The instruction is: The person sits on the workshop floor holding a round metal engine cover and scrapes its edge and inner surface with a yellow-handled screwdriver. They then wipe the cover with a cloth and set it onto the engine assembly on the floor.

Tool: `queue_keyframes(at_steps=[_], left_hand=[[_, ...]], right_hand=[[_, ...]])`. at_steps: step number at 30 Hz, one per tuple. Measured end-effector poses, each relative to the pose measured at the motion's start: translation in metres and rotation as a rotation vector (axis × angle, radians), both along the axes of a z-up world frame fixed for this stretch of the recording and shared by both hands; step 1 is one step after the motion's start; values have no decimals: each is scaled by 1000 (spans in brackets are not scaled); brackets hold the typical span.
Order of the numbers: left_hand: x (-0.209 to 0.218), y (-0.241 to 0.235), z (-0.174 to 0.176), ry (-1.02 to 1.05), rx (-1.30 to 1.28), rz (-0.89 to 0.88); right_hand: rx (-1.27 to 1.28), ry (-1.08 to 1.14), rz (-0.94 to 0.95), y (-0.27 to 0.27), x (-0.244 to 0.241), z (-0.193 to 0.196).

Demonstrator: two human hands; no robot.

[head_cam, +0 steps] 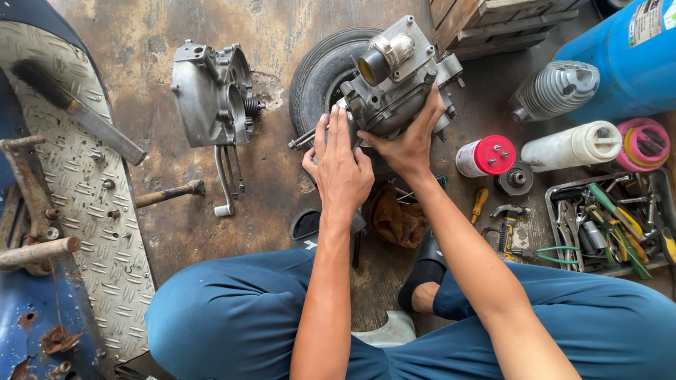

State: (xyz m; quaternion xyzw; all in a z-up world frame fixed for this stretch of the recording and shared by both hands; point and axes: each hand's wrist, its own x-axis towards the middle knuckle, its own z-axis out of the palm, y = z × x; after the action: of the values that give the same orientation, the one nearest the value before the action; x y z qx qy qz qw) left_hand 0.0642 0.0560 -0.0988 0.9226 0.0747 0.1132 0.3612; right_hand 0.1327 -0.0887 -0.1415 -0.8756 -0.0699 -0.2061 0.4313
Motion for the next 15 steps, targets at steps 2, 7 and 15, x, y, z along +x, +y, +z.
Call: queue_keyframes(at_steps=[2, 7, 15], left_hand=[[0, 0, 0, 3, -9, -2], [0, -1, 0, 10, -5, -4], [0, -1, 0, 16, -17, -2]], right_hand=[[-7, 10, -13, -2, 1, 2], [4, 39, -26, -3, 3, -2], [3, 33, -22, -2, 4, -2]])
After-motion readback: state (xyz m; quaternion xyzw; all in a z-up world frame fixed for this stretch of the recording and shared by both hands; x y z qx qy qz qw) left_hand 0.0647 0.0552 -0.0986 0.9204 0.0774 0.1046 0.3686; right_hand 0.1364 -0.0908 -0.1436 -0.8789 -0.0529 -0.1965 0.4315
